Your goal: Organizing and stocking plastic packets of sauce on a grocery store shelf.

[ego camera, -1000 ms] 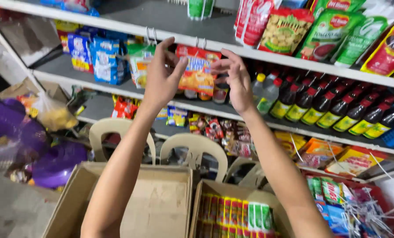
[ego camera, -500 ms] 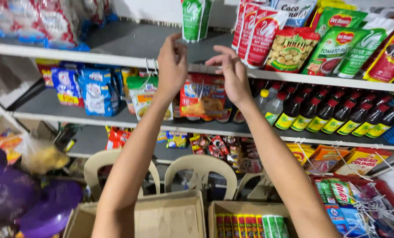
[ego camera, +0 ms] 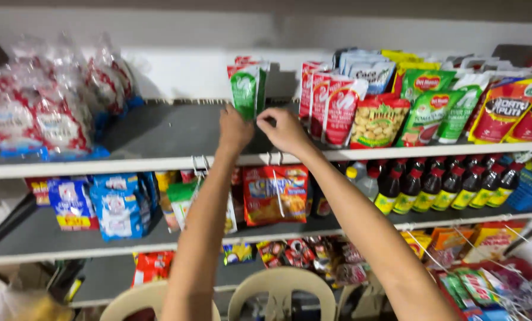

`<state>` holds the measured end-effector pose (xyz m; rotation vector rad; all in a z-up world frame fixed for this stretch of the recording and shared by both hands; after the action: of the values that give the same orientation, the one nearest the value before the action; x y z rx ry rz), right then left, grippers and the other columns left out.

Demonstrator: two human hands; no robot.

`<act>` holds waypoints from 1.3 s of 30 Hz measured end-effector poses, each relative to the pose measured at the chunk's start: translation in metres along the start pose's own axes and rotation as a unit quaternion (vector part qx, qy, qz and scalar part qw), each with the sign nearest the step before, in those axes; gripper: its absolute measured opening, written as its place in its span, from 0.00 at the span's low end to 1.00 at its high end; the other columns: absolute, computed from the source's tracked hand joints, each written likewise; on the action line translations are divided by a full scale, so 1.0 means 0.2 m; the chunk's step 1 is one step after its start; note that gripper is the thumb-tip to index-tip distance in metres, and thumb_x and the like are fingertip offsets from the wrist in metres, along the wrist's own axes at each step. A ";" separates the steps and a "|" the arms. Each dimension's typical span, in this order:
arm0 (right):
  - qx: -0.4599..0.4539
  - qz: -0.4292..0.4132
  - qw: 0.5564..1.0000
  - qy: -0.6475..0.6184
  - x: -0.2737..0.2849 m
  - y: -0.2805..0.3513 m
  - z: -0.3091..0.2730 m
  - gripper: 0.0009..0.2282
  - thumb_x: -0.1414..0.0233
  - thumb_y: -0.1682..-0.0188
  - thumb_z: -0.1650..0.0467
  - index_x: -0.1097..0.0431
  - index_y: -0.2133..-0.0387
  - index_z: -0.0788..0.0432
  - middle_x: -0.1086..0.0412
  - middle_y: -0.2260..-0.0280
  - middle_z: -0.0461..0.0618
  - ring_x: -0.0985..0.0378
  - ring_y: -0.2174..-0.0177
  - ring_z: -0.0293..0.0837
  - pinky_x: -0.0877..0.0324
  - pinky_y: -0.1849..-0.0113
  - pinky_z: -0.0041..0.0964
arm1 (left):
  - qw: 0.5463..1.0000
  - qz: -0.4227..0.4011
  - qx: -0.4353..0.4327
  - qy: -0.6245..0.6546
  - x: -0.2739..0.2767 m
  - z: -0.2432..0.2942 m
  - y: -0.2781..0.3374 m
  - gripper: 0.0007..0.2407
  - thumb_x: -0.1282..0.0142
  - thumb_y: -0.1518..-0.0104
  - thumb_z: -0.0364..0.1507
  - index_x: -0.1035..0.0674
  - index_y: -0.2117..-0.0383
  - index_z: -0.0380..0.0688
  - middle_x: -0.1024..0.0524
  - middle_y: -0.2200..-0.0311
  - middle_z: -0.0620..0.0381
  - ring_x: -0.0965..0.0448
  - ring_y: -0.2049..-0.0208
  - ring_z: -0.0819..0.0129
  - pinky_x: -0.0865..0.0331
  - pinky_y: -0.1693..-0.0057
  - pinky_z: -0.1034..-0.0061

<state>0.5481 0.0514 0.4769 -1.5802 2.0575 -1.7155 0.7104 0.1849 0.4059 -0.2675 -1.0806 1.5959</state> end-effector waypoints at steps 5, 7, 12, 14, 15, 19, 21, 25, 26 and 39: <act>-0.116 -0.038 0.991 0.048 -0.18 -0.19 0.31 0.14 0.43 0.55 0.66 0.25 0.60 0.63 0.22 0.62 0.61 0.18 0.60 0.55 0.25 0.56 0.45 | 0.995 -0.028 0.057 -0.079 -0.11 0.02 -0.06 0.36 0.34 0.53 0.31 0.43 0.44 0.17 0.33 0.51 0.22 0.32 0.47 0.27 0.40 0.37 0.46; -0.122 -0.042 0.989 0.072 -0.27 -0.26 0.48 0.16 0.42 0.56 0.66 0.27 0.58 0.65 0.23 0.60 0.65 0.20 0.58 0.59 0.26 0.55 0.48 | 0.992 -0.036 0.060 -0.101 -0.09 0.03 -0.09 0.42 0.32 0.56 0.33 0.48 0.43 0.15 0.34 0.49 0.22 0.33 0.46 0.28 0.41 0.36 0.47; -0.175 -0.096 0.967 0.158 -0.26 -0.40 0.60 0.22 0.41 0.57 0.63 0.30 0.57 0.71 0.28 0.58 0.75 0.25 0.54 0.68 0.30 0.52 0.55 | 0.996 -0.045 0.060 -0.047 -0.05 0.10 -0.18 0.49 0.32 0.57 0.28 0.59 0.36 0.14 0.38 0.43 0.19 0.35 0.41 0.26 0.41 0.33 0.51; -0.186 -0.109 0.964 0.158 -0.26 -0.44 0.64 0.21 0.41 0.59 0.64 0.29 0.58 0.70 0.27 0.59 0.73 0.23 0.55 0.66 0.28 0.53 0.53 | 0.993 -0.050 0.105 -0.008 0.04 0.20 -0.18 0.51 0.29 0.59 0.29 0.59 0.36 0.17 0.39 0.43 0.20 0.35 0.42 0.27 0.40 0.35 0.52; -0.196 -0.127 0.960 0.155 -0.26 -0.46 0.66 0.19 0.42 0.60 0.65 0.27 0.59 0.68 0.26 0.60 0.71 0.22 0.56 0.64 0.27 0.55 0.51 | 0.986 -0.057 0.154 0.027 0.10 0.25 -0.17 0.53 0.27 0.61 0.30 0.60 0.36 0.20 0.40 0.43 0.21 0.35 0.42 0.29 0.39 0.36 0.53; -0.212 -0.156 0.956 0.131 -0.26 -0.48 0.62 0.15 0.46 0.61 0.70 0.25 0.63 0.67 0.23 0.62 0.69 0.18 0.60 0.59 0.26 0.59 0.49 | 0.984 -0.059 0.153 0.063 -0.05 0.09 -0.21 0.52 0.27 0.62 0.24 0.60 0.36 0.20 0.41 0.44 0.17 0.34 0.43 0.29 0.36 0.38 0.57; -0.240 -0.164 0.953 0.083 -0.26 -0.46 0.54 0.13 0.48 0.61 0.74 0.24 0.63 0.67 0.22 0.63 0.68 0.17 0.62 0.56 0.26 0.61 0.47 | 0.991 -0.039 0.115 0.064 -0.11 0.01 -0.20 0.48 0.33 0.58 0.21 0.59 0.35 0.19 0.36 0.45 0.17 0.31 0.43 0.29 0.33 0.38 0.58; -0.225 -0.157 0.961 0.039 -0.31 -0.43 0.59 0.16 0.48 0.62 0.76 0.25 0.59 0.65 0.23 0.62 0.66 0.18 0.61 0.55 0.27 0.60 0.45 | 0.994 -0.032 0.099 0.039 0.00 0.11 -0.17 0.44 0.33 0.59 0.21 0.52 0.37 0.19 0.35 0.48 0.18 0.30 0.46 0.29 0.31 0.41 0.56; -0.209 -0.153 0.965 0.039 -0.32 -0.42 0.58 0.17 0.49 0.62 0.77 0.25 0.58 0.64 0.23 0.61 0.65 0.18 0.60 0.55 0.27 0.59 0.45 | 0.993 -0.042 0.111 0.023 0.03 0.15 -0.16 0.40 0.34 0.58 0.21 0.48 0.39 0.23 0.34 0.48 0.21 0.28 0.48 0.29 0.30 0.43 0.53; -0.176 -0.063 0.971 -0.148 0.01 -0.17 0.31 0.05 0.45 0.47 0.71 0.29 0.64 0.64 0.25 0.69 0.50 0.26 0.68 0.38 0.32 0.65 0.35 | 0.996 0.055 0.006 0.071 0.28 0.46 0.03 0.22 0.36 0.48 0.25 0.29 0.48 0.29 0.24 0.56 0.31 0.23 0.53 0.36 0.29 0.47 0.53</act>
<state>0.6056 0.0110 0.4798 -1.9612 2.2291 -1.0912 0.6257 0.1883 0.4734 -0.4338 -0.9604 1.6540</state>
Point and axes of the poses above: each hand's wrist, its own y-axis away from the middle knuckle, its own x-axis out of the back of the hand, z = x × y, the point moved 1 cm from there along -y, towards the middle knuckle
